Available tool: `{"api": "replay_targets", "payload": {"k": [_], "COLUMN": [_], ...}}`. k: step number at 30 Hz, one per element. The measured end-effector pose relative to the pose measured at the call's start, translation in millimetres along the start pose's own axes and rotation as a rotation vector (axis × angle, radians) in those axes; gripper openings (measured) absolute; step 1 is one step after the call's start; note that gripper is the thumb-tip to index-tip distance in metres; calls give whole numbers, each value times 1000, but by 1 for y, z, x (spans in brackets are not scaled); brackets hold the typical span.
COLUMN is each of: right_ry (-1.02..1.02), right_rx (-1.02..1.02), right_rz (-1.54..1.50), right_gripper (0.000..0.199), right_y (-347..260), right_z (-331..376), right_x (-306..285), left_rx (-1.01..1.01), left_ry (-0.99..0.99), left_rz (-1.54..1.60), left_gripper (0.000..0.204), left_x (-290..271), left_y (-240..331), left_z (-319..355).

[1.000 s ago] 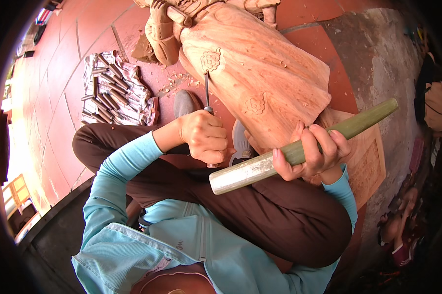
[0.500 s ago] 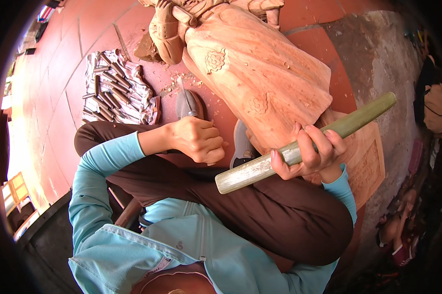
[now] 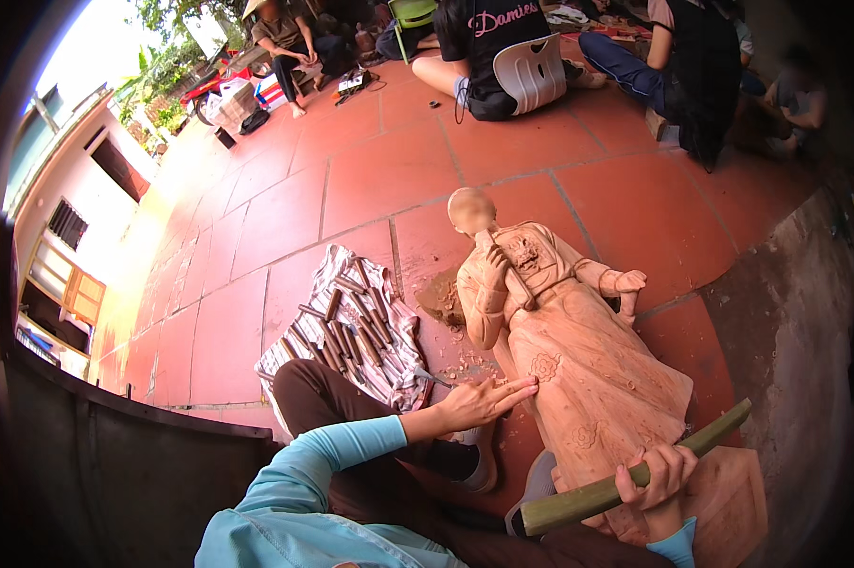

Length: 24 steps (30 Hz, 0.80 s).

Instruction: The person carves a wooden statue of a seated figure using a chisel and a mallet. They repeatedly strike the chisel to shape the wood and refine details on the statue's torso and base.

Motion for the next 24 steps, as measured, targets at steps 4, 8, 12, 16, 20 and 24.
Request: {"api": "replay_targets", "payload": {"k": [4, 8, 12, 16, 20, 24], "right_ry": [19, 21, -14, -202, -393, -479], "right_rx": [-10, 65, 74, 166, 469, 841], "right_rz": [2, -26, 15, -48, -196, -398], "right_gripper": [53, 56, 49, 36, 46, 54], "right_y": [1, 5, 17, 25, 21, 12], "right_z": [-10, -16, -12, -26, -52, -81], "right_x": [1, -1, -4, -18, -20, -44], "left_rx": [-56, -183, -270, -271, -314, -281], "left_ry": [-3, -42, -130, -420, -3, 254], "left_rz": [-10, 151, 164, 576, 742, 854], "left_gripper": [77, 74, 73, 29, 21, 26], "left_x": [1, -2, -27, -10, -52, -110], "left_y": [1, 16, 32, 35, 35, 24], "left_z": [5, 9, 1, -5, -10, -41]}}
Point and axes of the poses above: each hand's wrist, its own z-axis away from the middle knuckle, its own x-axis out of the palm, y = z × x, the point moved 5 cm from there along -z, towards the middle knuckle, and after that the axes turned 11 degrees about -z, right-handed, at the moved point
